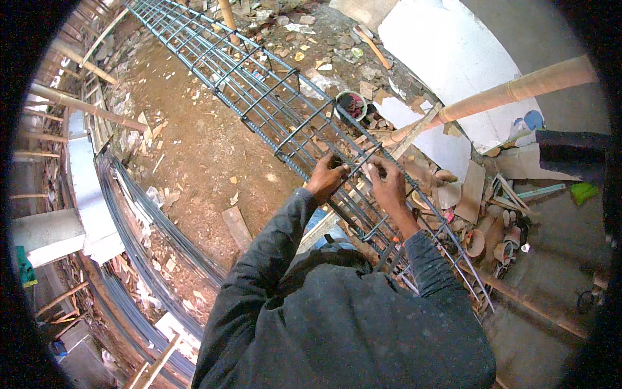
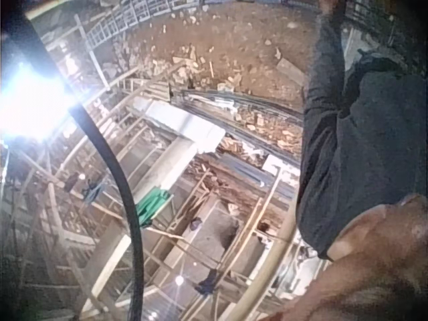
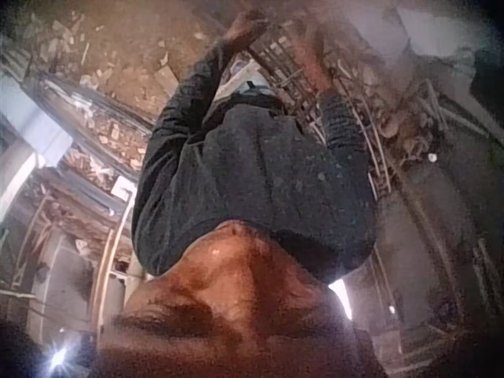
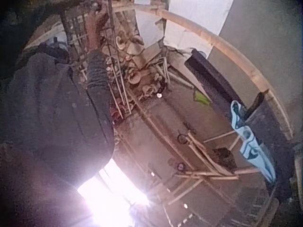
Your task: The person ties a rebar cage using wire and a hand tool. They repeatedly wrap wire around intersecting rebar bars and twist it to secure the joints, moving along the length of the cage.
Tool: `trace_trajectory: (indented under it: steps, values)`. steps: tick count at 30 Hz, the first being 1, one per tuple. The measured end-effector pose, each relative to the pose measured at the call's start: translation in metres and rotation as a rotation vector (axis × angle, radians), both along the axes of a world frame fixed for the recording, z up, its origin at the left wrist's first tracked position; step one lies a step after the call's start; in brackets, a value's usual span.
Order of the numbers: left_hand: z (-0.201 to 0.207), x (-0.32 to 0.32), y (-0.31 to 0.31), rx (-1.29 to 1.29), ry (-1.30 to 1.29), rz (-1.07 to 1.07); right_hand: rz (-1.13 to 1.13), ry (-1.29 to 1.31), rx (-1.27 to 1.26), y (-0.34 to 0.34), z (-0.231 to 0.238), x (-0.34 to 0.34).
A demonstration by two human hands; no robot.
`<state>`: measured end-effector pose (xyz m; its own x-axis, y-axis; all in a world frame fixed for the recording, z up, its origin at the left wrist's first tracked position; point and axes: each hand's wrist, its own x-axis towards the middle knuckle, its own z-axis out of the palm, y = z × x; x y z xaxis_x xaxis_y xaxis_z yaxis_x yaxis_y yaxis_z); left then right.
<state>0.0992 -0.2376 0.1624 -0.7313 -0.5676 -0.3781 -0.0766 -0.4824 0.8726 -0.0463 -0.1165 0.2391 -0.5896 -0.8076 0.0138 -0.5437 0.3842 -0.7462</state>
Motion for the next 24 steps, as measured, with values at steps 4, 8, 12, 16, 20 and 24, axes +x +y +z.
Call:
trace_trajectory:
  steps: [4,8,12,16,20,24]
  values:
    - [-0.001,-0.003,0.008,-0.013,-0.029,0.131,0.187,0.354,-0.035,-0.018,0.023,-0.009]
    - [-0.01,-0.004,0.009,0.037,-0.063,0.142,0.541,0.553,0.271,-0.05,0.029,-0.024]
    - [-0.017,-0.006,0.011,0.125,0.076,0.222,0.819,0.513,0.521,-0.088,0.017,-0.031]
    - [-0.017,-0.004,0.011,0.107,0.051,0.184,0.962,0.4,0.655,-0.111,0.015,-0.046]
    - [-0.015,-0.003,0.01,0.001,-0.06,0.147,0.954,0.358,0.787,-0.123,0.02,-0.054]
    - [-0.019,-0.006,0.013,-0.141,-0.084,0.183,0.939,0.372,0.748,-0.127,0.021,-0.053]
